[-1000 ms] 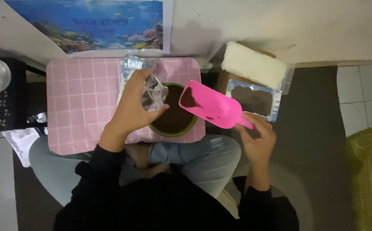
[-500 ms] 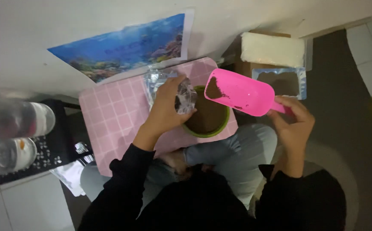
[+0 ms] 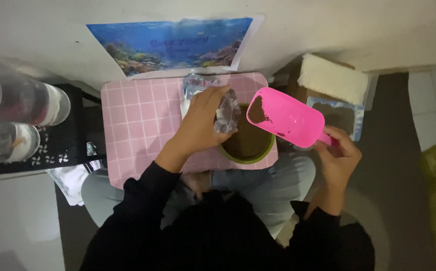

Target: Filling a small silver pouch with dark brown bait powder using a pink scoop

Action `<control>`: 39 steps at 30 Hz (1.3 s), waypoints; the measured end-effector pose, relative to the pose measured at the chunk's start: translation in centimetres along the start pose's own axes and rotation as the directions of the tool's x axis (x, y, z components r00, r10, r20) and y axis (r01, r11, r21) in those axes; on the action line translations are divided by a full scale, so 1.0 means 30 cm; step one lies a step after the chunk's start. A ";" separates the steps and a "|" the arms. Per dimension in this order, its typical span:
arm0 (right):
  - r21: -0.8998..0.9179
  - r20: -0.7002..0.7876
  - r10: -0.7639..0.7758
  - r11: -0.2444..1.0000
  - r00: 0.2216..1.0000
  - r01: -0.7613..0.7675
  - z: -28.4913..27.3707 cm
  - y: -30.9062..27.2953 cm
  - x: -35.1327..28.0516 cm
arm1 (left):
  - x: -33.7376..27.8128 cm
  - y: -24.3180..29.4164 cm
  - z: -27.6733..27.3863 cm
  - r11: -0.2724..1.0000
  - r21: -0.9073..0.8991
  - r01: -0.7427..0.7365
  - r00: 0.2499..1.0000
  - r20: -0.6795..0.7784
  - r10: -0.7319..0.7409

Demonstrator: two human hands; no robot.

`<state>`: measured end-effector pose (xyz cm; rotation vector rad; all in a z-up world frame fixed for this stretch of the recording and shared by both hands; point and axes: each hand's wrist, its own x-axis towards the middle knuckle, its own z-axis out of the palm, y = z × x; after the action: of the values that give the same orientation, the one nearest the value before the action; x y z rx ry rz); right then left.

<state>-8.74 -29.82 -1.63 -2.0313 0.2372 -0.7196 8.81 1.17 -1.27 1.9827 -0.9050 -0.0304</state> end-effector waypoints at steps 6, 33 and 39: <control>-0.019 0.061 -0.032 0.999 0.998 0.034 -0.067 0.067 0.040 | -0.030 0.024 0.020 1.000 0.011 -0.014 0.994 -0.109 0.015; -0.043 0.039 -0.185 0.981 0.982 0.187 -0.085 -0.005 0.068 | -0.034 0.103 0.055 0.999 -0.013 0.042 0.996 -0.083 -0.043; -0.132 0.062 -0.293 0.945 0.954 0.299 -0.088 -0.048 0.078 | -0.026 0.125 0.043 0.998 0.043 0.036 0.997 -0.076 -0.033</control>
<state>-8.55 -31.94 1.52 -2.2410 -0.0464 -0.8647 5.59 -0.42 0.57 2.0268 -0.8292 0.0451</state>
